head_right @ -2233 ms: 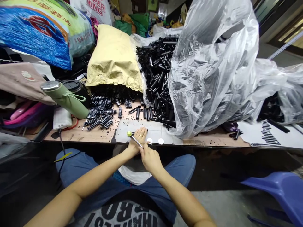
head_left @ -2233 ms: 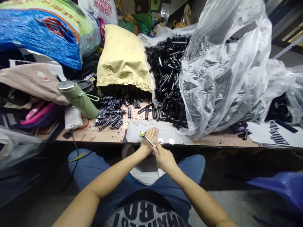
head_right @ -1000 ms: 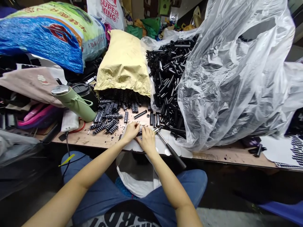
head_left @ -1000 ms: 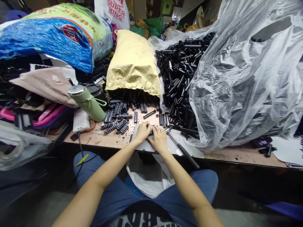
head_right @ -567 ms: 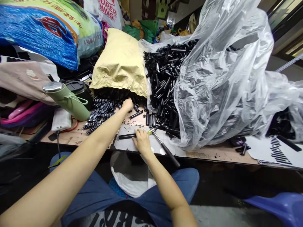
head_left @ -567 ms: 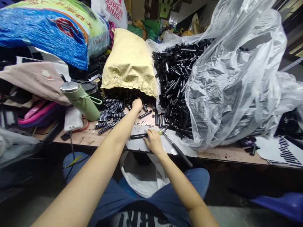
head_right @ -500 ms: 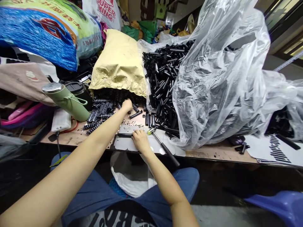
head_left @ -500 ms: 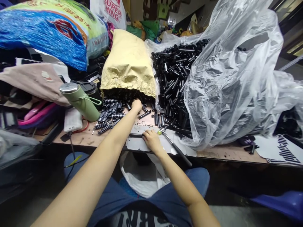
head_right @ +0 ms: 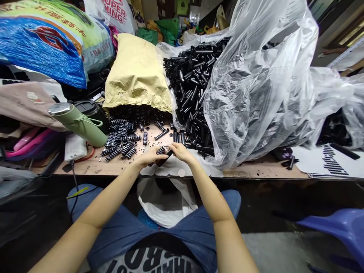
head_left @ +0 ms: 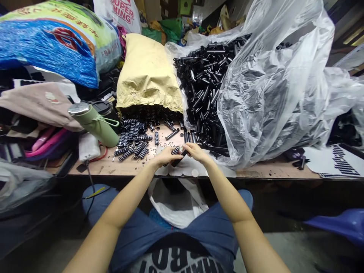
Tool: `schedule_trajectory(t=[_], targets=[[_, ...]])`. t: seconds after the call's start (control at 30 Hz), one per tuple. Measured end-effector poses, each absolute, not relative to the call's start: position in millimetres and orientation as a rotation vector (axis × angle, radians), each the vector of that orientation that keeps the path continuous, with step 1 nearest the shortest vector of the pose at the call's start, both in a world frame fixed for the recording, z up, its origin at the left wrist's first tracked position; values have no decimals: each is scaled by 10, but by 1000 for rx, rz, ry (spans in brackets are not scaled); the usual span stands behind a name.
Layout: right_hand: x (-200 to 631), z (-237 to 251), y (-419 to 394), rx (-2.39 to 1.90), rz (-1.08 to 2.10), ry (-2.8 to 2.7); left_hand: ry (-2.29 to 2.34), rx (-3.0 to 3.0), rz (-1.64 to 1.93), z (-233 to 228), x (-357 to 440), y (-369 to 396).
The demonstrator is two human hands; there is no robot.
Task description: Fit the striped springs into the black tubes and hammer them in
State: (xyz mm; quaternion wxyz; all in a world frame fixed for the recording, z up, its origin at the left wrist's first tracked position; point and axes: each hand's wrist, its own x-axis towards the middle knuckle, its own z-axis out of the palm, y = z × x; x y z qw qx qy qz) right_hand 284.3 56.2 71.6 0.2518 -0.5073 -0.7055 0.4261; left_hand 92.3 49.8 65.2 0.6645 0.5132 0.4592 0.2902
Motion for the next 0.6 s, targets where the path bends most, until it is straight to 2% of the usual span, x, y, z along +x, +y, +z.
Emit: schedule_trajectory(t=[0.13,0.23,0.5,0.6], targets=[[2664,687,399,-1345,570,-2163,1078,1021,817,509,1057,352],[2587,659,242,-1336,346,-2357,1093,1016,878,441,1069,356],[2724,564,65,-1444,428,-2403,1092,1084,1078,352,976,292],[2795,483,5,-1463,469,-2486,1313,1421,1051,337,946,257]])
